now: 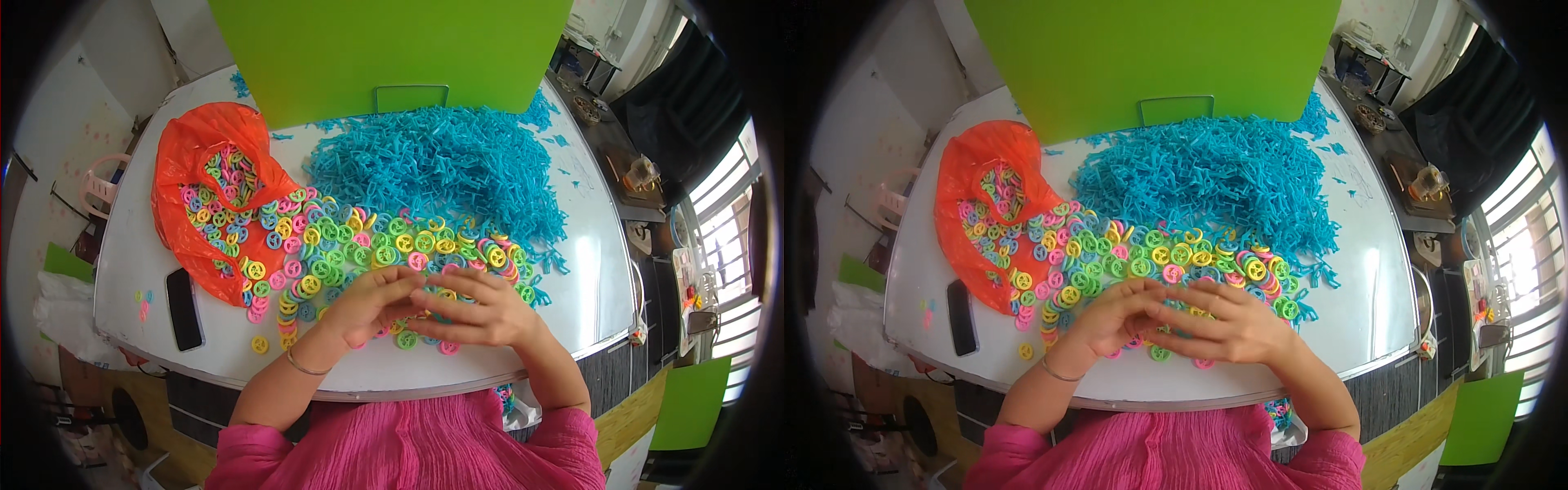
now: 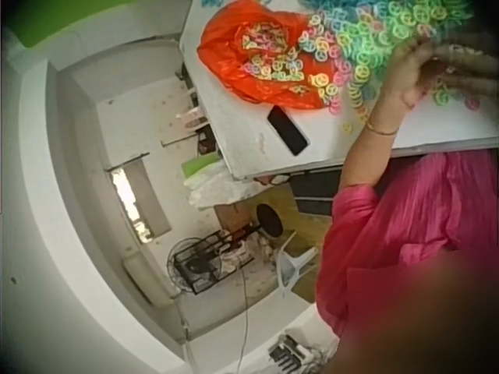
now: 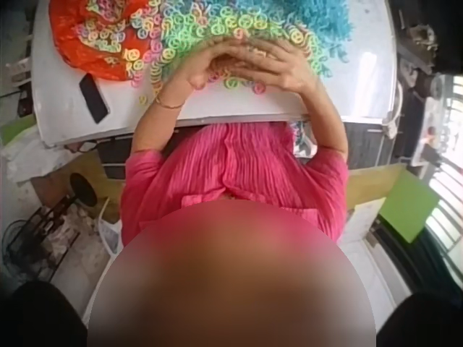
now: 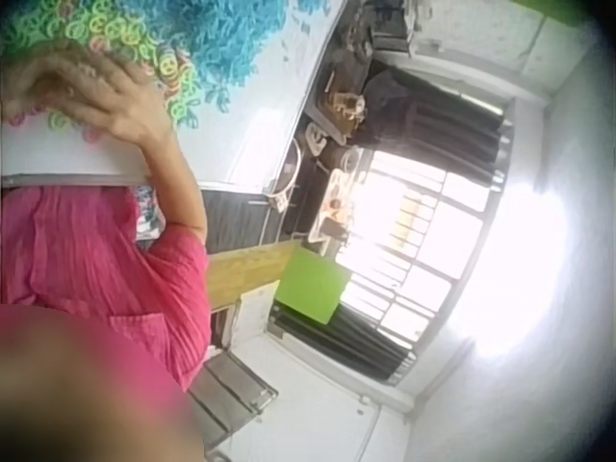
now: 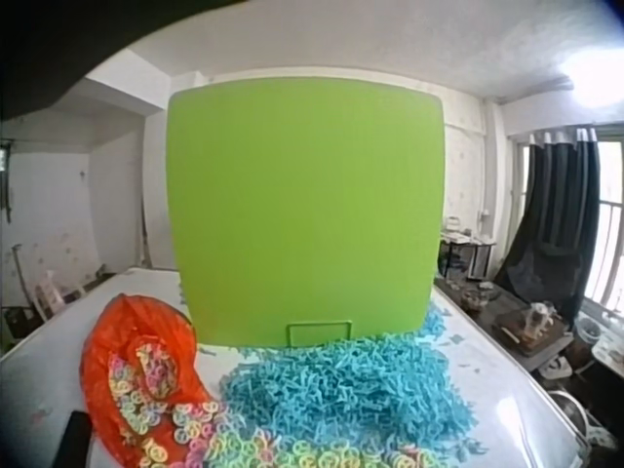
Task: Connecting small, colorful plastic rings with smiley faces into a chain.
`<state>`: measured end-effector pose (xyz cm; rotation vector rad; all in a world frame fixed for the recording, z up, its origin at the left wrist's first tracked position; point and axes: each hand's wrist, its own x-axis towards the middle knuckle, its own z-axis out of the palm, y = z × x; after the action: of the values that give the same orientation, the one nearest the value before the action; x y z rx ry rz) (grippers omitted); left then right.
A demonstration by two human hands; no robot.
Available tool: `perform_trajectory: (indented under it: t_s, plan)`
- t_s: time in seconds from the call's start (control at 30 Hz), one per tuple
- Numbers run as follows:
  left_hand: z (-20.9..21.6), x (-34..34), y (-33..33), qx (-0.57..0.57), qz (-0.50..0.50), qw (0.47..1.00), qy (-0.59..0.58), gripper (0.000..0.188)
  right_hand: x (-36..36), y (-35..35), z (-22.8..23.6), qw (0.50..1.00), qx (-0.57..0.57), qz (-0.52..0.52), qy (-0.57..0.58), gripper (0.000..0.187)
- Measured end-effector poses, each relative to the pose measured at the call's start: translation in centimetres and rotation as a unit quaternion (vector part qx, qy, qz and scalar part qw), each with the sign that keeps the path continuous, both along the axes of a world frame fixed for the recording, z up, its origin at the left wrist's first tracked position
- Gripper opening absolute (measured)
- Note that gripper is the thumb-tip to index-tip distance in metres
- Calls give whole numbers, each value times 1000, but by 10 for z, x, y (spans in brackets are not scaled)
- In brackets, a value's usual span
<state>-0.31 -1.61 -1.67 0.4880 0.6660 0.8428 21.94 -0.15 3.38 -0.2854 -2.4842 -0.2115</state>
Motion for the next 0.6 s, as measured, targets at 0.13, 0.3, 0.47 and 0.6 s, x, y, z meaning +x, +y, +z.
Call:
perform_trajectory:
  t_s: [0.13,0.3,0.47,0.6]
  plan:
    - [23,10,-1,141,26,948,283,15,1,1,-20,980,-172,46,89,30]
    - [-1,-14,24,462,227,609,603,12,8,-4,-21,812,-554,-46,179,20]
    - [1,-10,18,529,114,562,626,17,13,5,-23,675,-694,7,250,24]
    - [-4,-9,16,512,93,508,686,26,9,5,-26,625,-713,20,317,23]
